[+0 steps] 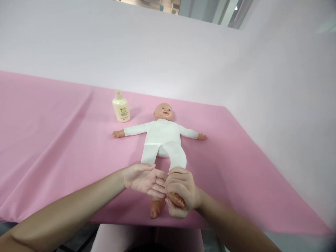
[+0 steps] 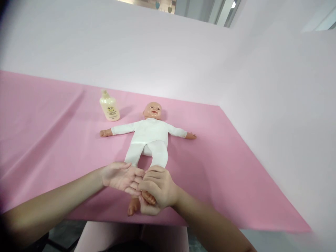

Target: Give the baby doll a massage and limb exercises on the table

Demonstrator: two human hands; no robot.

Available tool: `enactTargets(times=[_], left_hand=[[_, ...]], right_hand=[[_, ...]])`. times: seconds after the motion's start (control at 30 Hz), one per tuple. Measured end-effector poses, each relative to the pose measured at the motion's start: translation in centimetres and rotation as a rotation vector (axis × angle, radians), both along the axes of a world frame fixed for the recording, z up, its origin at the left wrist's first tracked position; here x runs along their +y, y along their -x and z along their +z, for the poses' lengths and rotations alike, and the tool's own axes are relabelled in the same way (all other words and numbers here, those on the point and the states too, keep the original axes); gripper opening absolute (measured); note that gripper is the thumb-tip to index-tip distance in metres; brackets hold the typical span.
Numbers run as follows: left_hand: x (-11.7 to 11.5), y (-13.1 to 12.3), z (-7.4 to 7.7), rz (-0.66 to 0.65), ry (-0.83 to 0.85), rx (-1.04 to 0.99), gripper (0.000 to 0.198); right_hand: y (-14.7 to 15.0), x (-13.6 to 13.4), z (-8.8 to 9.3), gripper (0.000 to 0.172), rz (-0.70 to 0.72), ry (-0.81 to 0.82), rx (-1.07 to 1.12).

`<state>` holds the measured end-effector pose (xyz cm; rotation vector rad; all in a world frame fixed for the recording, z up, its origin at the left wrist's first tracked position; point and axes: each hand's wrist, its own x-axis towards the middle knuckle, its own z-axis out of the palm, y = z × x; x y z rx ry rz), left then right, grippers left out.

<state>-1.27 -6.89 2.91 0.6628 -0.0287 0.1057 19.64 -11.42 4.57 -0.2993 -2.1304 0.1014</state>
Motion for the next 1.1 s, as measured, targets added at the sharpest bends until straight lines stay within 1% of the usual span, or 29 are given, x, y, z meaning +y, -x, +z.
enactTargets(times=[0.07,0.13,0.27,0.3,0.37,0.43,0.5,0.57,0.67,0.73,0.83,0.97,1.1], left_hand=[[-0.1,-0.1,0.1,0.027,0.002,0.022,0.064],[-0.1,-0.2,0.1,0.063,0.019,0.044,0.060],[-0.2,-0.3,0.0,0.081,0.054,0.065,0.061],[-0.2,-0.4,-0.1,0.082,0.060,0.065,0.062],[-0.2,-0.4,-0.2,0.093,0.066,0.063,0.061],[-0.1,-0.4,-0.2,0.102,0.065,0.049,0.059],[-0.1,-0.3,-0.2,0.097,0.045,0.038,0.061],[0.0,-0.2,-0.1,0.074,0.006,0.030,0.066],[0.1,0.0,0.0,0.013,-0.051,0.031,0.072],[0.1,0.0,0.1,-0.028,-0.073,0.032,0.074],[0.0,-0.1,0.0,-0.066,-0.093,0.020,0.073],[-0.1,-0.3,-0.2,-0.069,-0.089,0.013,0.068],[-0.2,-0.3,-0.3,-0.052,-0.071,0.023,0.067]], right_hand=[[0.0,-0.1,-0.1,0.029,-0.001,-0.044,-0.029],[0.0,-0.2,-0.1,0.028,0.007,-0.076,-0.040],[0.0,0.0,0.0,0.014,0.105,-0.082,-0.041],[0.0,0.1,0.0,0.015,0.127,-0.078,-0.042],[-0.1,0.4,-0.2,0.028,0.133,-0.081,-0.050],[-0.4,0.7,-0.2,0.040,0.091,-0.103,-0.087],[-0.8,1.0,-0.1,0.049,0.014,-0.136,-0.108],[-1.1,1.2,0.3,0.051,-0.077,-0.155,-0.090],[-1.4,1.4,0.8,0.041,-0.156,-0.149,-0.040],[-1.3,1.5,0.8,0.040,-0.151,-0.138,-0.026],[-1.2,1.6,0.3,0.050,-0.096,-0.111,-0.059],[-1.2,1.7,-0.3,0.066,-0.035,-0.036,-0.082],[-1.2,1.8,-0.3,0.071,0.028,0.001,-0.053]])
